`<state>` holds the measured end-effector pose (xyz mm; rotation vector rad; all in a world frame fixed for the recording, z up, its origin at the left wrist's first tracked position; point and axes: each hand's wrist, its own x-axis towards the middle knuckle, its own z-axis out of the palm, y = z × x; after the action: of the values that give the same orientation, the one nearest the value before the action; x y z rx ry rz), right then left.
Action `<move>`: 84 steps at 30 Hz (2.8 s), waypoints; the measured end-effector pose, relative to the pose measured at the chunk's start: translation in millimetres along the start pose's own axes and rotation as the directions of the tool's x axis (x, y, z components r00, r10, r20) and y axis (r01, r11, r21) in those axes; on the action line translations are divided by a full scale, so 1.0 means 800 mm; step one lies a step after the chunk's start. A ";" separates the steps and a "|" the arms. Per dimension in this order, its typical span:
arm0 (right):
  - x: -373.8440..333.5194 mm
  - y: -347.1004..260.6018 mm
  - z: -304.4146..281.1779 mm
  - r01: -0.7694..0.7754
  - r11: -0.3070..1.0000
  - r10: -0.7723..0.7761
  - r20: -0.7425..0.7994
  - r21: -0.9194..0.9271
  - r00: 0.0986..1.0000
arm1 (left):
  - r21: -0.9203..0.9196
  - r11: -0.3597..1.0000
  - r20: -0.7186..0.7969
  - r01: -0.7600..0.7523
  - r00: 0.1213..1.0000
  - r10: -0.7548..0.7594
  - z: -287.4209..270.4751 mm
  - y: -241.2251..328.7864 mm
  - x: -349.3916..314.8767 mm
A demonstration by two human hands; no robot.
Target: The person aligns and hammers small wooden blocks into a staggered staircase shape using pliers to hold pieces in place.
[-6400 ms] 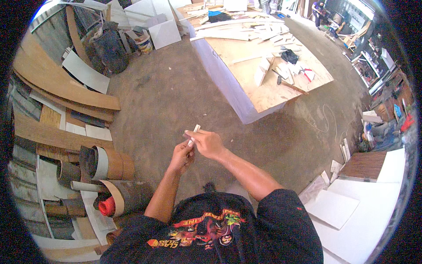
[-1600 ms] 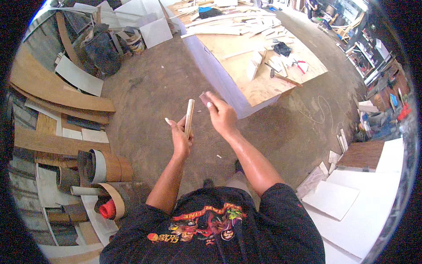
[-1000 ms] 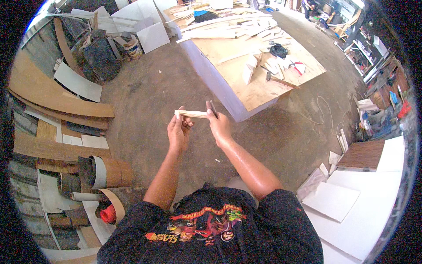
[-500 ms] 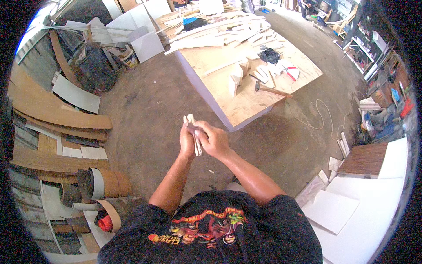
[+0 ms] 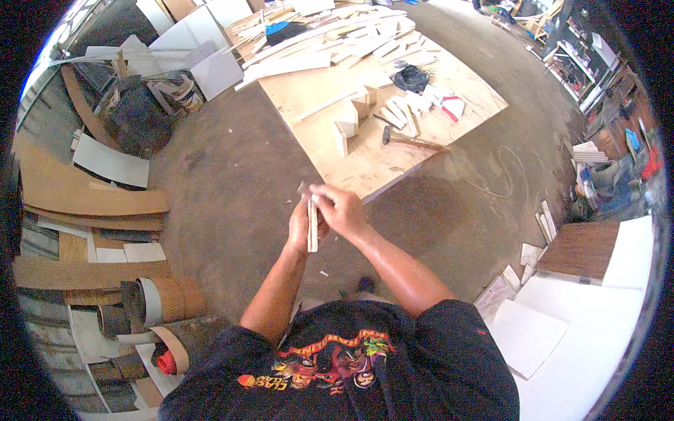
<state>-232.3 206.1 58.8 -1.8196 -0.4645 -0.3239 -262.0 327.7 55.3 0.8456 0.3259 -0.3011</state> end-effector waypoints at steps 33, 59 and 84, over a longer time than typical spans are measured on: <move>0.176 0.344 -0.061 -0.654 0.742 0.598 -0.295 -0.147 0.745 | 0.218 0.938 -0.136 0.270 0.960 -0.244 0.029 -0.052 0.391; 0.281 0.511 -0.216 -0.593 0.765 0.613 0.000 0.251 0.790 | -0.023 0.890 -0.142 0.456 0.879 -0.454 0.141 -0.112 0.594; 0.273 0.416 -0.238 -0.660 0.407 0.656 0.302 0.631 0.692 | 0.484 0.854 -0.175 0.192 0.977 -0.121 0.172 -0.115 0.493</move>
<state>119.3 -26.7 -70.1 -1.0858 0.1788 0.3996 83.1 113.1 -78.1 1.3611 0.4580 -0.4936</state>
